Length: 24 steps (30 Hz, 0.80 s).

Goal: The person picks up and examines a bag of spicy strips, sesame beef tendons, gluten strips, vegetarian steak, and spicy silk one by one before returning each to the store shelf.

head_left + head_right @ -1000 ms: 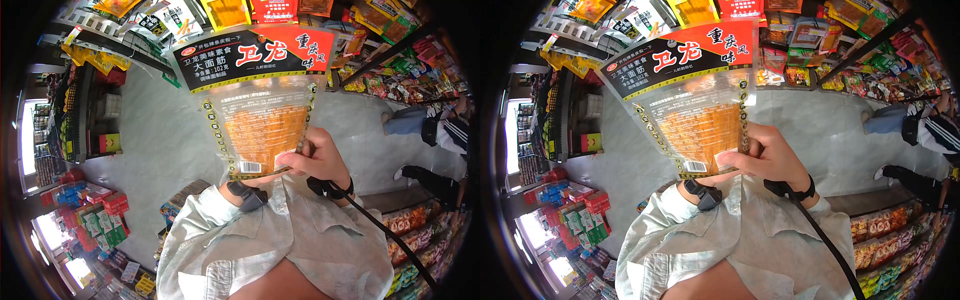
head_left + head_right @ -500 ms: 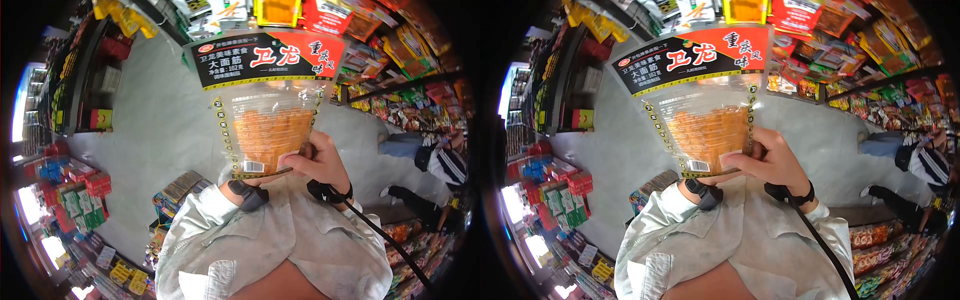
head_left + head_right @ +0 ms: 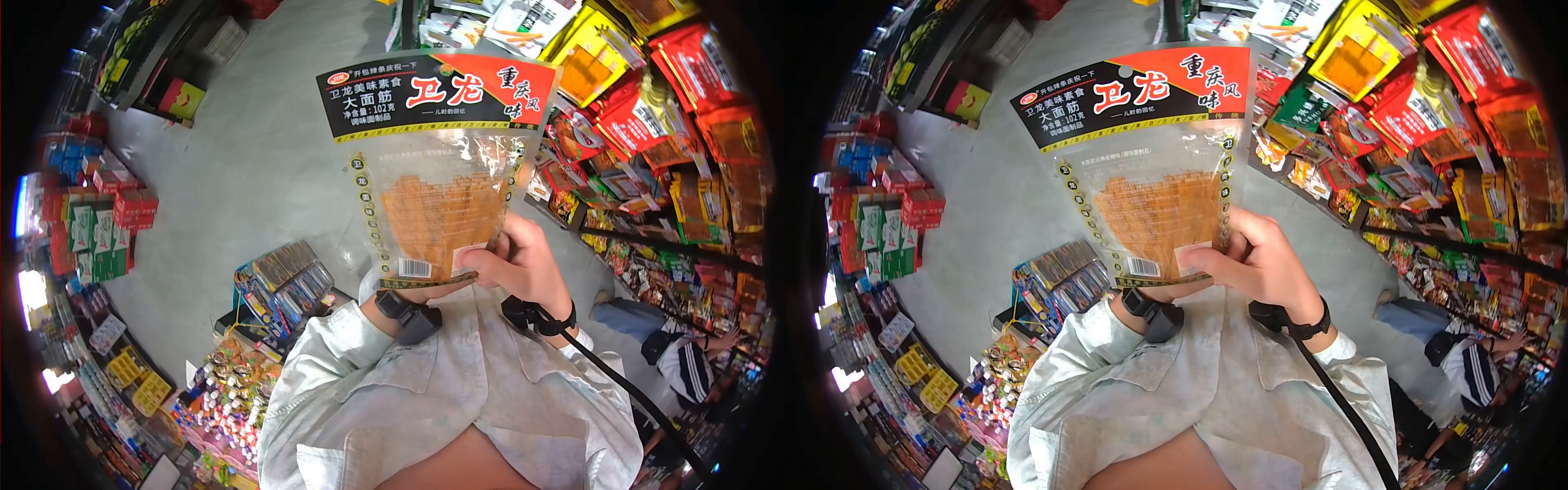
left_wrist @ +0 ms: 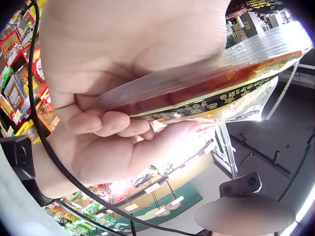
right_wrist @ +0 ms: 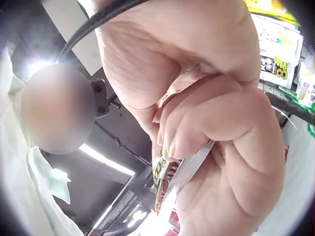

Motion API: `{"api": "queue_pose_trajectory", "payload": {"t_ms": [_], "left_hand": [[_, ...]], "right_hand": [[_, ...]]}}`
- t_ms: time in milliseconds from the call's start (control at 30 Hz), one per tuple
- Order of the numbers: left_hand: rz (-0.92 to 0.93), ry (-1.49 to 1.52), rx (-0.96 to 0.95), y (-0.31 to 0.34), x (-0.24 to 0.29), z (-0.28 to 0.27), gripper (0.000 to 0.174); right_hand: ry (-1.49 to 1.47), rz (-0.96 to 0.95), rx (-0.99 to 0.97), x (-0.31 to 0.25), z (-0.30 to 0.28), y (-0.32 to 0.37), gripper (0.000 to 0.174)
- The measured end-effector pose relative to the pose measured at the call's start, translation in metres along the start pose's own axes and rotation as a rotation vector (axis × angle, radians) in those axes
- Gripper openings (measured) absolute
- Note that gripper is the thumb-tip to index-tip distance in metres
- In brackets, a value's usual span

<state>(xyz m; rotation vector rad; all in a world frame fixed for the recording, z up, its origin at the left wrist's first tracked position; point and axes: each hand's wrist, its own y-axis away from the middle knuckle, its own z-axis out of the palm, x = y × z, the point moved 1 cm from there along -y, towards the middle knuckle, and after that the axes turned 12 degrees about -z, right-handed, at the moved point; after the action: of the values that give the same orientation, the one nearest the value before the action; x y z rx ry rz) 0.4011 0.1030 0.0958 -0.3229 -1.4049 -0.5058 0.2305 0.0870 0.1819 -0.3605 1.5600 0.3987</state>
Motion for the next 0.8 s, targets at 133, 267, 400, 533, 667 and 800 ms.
{"api": "queue_pose_trajectory", "payload": {"t_ms": [133, 267, 400, 533, 667, 800], "left_hand": [[-0.003, 0.002, 0.051, 0.003, 0.004, -0.009, 0.03], [-0.018, -0.055, 0.078, 0.004, 0.018, -0.011, 0.026], [-0.015, -0.127, 0.187, -0.003, 0.021, 0.018, 0.023], [-0.121, 0.194, 0.176, -0.024, 0.009, 0.057, 0.025], [-0.193, 0.157, 0.142, -0.04, 0.001, 0.09, 0.035], [-0.155, 0.127, 0.161, -0.054, -0.014, 0.125, 0.035]], "right_hand": [[-0.016, 0.005, 0.002, -0.008, 0.011, -0.017, 0.035], [0.07, -0.052, -0.053, -0.003, 0.003, -0.022, 0.032], [0.027, -0.042, -0.054, -0.003, -0.02, -0.013, 0.031], [0.003, -0.083, -0.09, 0.003, -0.057, 0.002, 0.028], [-0.024, -0.1, -0.129, 0.007, -0.094, 0.02, 0.029], [-0.003, -0.12, -0.162, 0.02, -0.128, 0.039, 0.032]]}}
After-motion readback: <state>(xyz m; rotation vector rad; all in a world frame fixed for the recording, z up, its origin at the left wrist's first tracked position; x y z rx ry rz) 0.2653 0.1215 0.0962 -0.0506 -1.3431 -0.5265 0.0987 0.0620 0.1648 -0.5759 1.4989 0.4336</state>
